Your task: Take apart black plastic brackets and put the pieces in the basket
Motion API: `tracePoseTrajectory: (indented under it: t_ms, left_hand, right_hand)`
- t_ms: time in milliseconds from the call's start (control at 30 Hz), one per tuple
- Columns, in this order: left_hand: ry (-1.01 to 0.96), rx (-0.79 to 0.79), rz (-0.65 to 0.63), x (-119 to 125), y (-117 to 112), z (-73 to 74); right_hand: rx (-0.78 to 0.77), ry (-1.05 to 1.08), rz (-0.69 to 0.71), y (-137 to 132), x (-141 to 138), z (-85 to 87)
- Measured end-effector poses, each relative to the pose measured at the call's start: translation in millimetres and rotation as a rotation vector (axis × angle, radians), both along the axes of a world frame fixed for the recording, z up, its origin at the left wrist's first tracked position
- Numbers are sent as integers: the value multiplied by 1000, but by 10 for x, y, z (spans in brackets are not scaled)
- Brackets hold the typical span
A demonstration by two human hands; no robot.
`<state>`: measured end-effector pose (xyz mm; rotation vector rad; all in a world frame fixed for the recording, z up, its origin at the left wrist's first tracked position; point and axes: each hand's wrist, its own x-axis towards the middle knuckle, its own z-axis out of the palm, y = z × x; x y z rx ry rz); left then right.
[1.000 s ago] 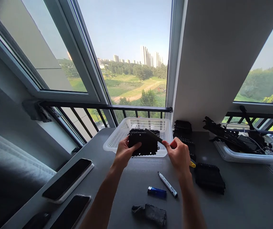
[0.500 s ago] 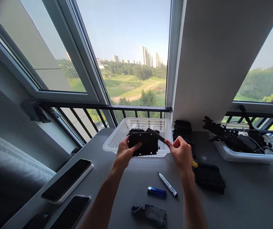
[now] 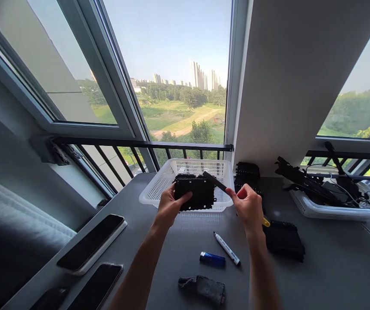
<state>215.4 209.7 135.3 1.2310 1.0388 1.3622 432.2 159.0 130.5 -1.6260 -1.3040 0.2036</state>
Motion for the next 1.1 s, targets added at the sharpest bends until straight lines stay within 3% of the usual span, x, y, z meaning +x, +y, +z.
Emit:
tracePoseTrajectory:
  t_ms: [267,533,800,1100]
  left_hand:
    - [18,-6,-58,74,-33,-11]
    - [30,24,15,-18,25,-20]
    - [80,26,-26,138,-15,-111]
    - [74,25,-26,10,16,-21]
  right_hand:
    - [-35,7,90,4,-206,19]
    - [18,30,-26,-2,32,-12]
    - [-86,-36,168,-37,-392,73]
    - [-48,30,-1,-5,103,7]
